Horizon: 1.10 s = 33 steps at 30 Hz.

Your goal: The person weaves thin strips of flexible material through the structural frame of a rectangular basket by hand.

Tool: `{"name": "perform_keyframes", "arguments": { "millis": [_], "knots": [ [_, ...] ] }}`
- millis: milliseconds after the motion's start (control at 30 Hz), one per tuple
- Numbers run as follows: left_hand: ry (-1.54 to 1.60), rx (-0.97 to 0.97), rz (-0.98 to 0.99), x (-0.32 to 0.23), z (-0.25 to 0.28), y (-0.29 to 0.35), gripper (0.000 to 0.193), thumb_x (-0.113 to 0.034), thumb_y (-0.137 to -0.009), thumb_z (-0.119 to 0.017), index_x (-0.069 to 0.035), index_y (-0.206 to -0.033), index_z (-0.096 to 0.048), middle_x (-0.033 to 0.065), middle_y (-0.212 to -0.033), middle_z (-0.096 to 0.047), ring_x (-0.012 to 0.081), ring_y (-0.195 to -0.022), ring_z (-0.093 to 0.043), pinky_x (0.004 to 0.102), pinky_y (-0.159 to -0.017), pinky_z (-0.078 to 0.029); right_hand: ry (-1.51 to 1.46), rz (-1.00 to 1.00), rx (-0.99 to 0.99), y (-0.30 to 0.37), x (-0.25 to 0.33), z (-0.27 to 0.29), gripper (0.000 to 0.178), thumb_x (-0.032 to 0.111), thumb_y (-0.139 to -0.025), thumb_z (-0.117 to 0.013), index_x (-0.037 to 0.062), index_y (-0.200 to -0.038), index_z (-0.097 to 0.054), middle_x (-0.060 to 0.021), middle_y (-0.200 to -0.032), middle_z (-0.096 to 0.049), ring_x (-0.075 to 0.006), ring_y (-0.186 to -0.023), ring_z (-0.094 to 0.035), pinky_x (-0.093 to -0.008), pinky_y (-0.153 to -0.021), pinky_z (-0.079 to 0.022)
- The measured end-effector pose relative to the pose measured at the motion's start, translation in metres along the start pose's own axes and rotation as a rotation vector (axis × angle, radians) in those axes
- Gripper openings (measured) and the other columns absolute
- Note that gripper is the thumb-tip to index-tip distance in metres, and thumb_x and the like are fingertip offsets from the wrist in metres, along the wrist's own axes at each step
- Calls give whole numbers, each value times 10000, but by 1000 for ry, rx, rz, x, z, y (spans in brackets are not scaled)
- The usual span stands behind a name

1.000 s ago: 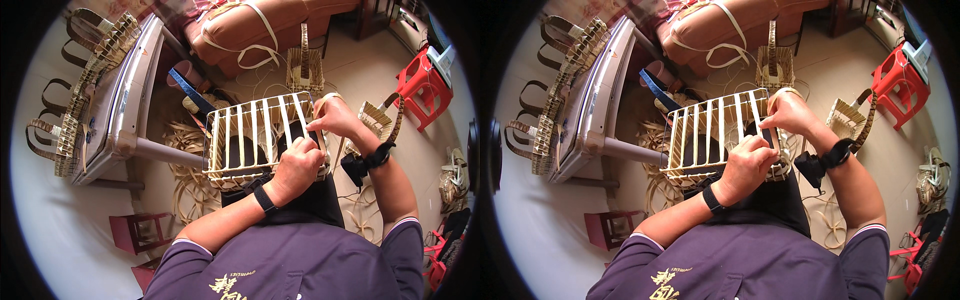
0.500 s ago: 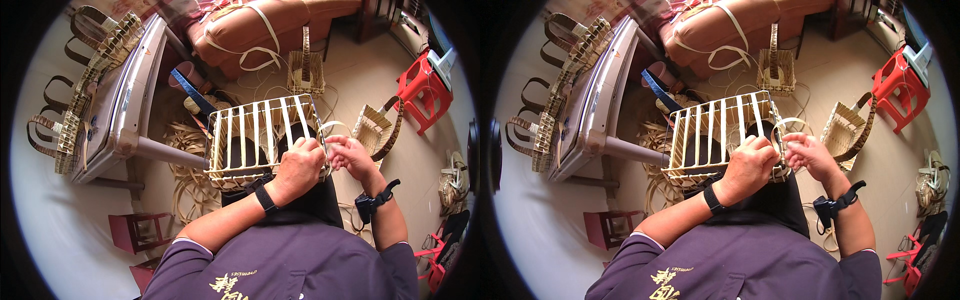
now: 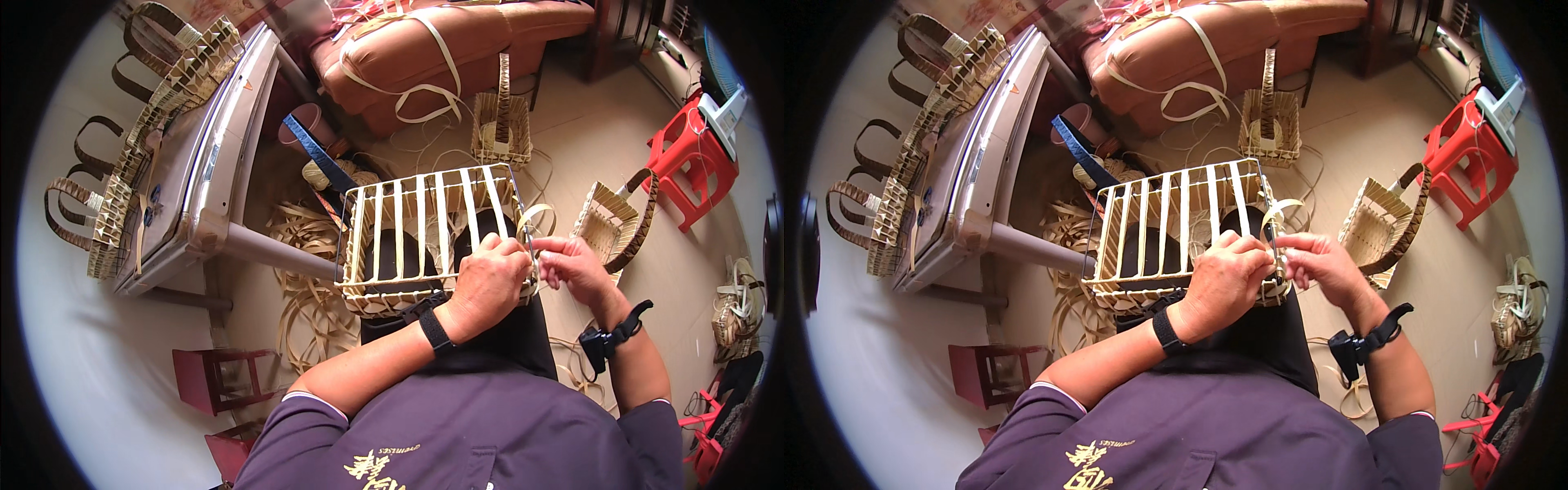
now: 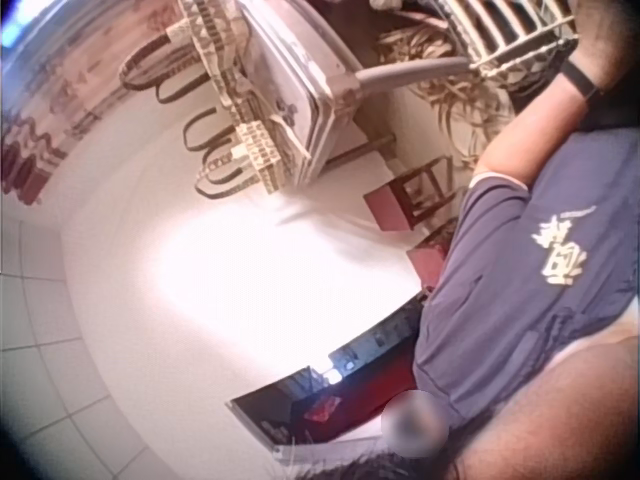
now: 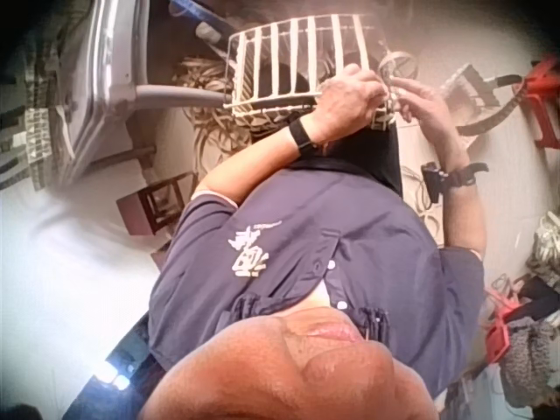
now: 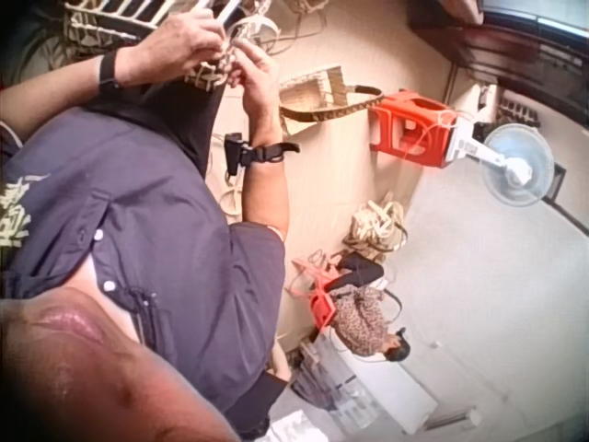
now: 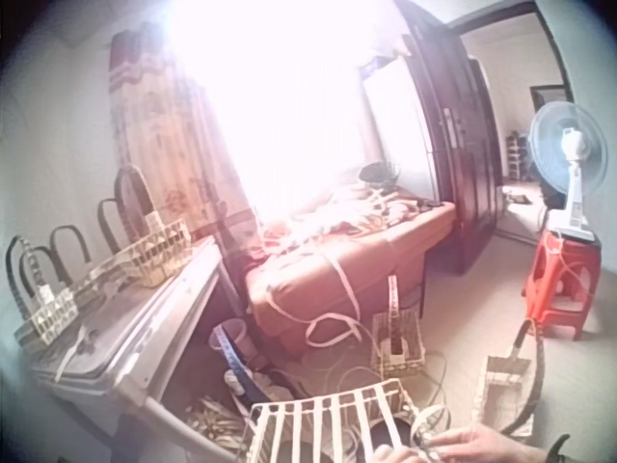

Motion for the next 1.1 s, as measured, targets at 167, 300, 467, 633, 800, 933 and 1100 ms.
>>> {"name": "perform_keyframes", "arguments": {
  "millis": [167, 300, 467, 633, 800, 933, 1100],
  "knots": [
    [4, 17, 14, 4, -2, 1, 88, -145, -965, -762, -62, -945, -783, 67, -1006, -744, 311, -958, -668, 441, -859, -572, -242, -35, 139, -10, -5, -12, 436, 98, -1072, -682, -30, -1487, -639, -63, -888, -749, -82, -683, -675, -213, -578, -542],
    [5, 10, 9, 2, -1, -1, 84, -139, -966, -763, -58, -949, -781, 72, -999, -740, 315, -952, -664, 440, -865, -569, 91, -17, 318, -16, 7, -4, 231, 144, -1069, -718, -13, -1235, -749, -39, -848, -729, -68, -663, -635, -222, -544, -479],
    [14, 26, 25, 1, 2, -1, 77, -130, -967, -767, -58, -940, -772, 73, -982, -731, 319, -946, -659, 435, -862, -564, 599, 107, 237, -14, 31, -12, 216, 194, -1071, -742, 5, -968, -746, 18, -800, -664, -65, -733, -593, -265, -671, -489],
    [68, 56, 42, 0, 7, -5, 73, -111, -943, -785, -64, -998, -788, 78, -1029, -747, 324, -997, -669, 433, -900, -571, 481, 119, 341, 1, 45, 5, 334, 224, -1068, -739, -5, -827, -702, 8, -893, -593, -85, -828, -530, -270, -760, -443],
    [73, 57, -34, -7, 38, -6, 213, -72, -902, -799, -66, -1115, -796, 92, -1166, -768, 349, -1073, -680, 446, -973, -575, 315, 157, 206, 27, 78, -4, 367, 235, -1080, -715, 0, -801, -673, -21, -986, -570, -94, -860, -519, -255, -769, -425],
    [128, 82, -67, -12, 41, -24, 290, -68, -910, -792, -59, -1199, -774, 117, -1189, -767, 370, -1065, -680, 460, -968, -574, 577, 324, 255, 37, 115, -36, 327, 207, -1060, -729, -3, -815, -679, -26, -998, -580, -87, -879, -531, -241, -785, -439],
    [352, 235, 20, -12, 17, -39, 214, -154, -975, -769, -35, -1152, -761, 209, -1023, -747, 405, -931, -726, 494, -824, -565, 688, 406, 177, 39, 141, -56, 270, 207, -987, -793, 9, -837, -687, -39, -1027, -628, -139, -946, -593, -312, -864, -481]
  ]
}}
Point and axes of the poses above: each hand's wrist, its own y-axis away from the middle knuckle, its own z-axis out of the back of the hand, x = y × z, the point moved 6 cm from there along -y, towards the middle knuckle
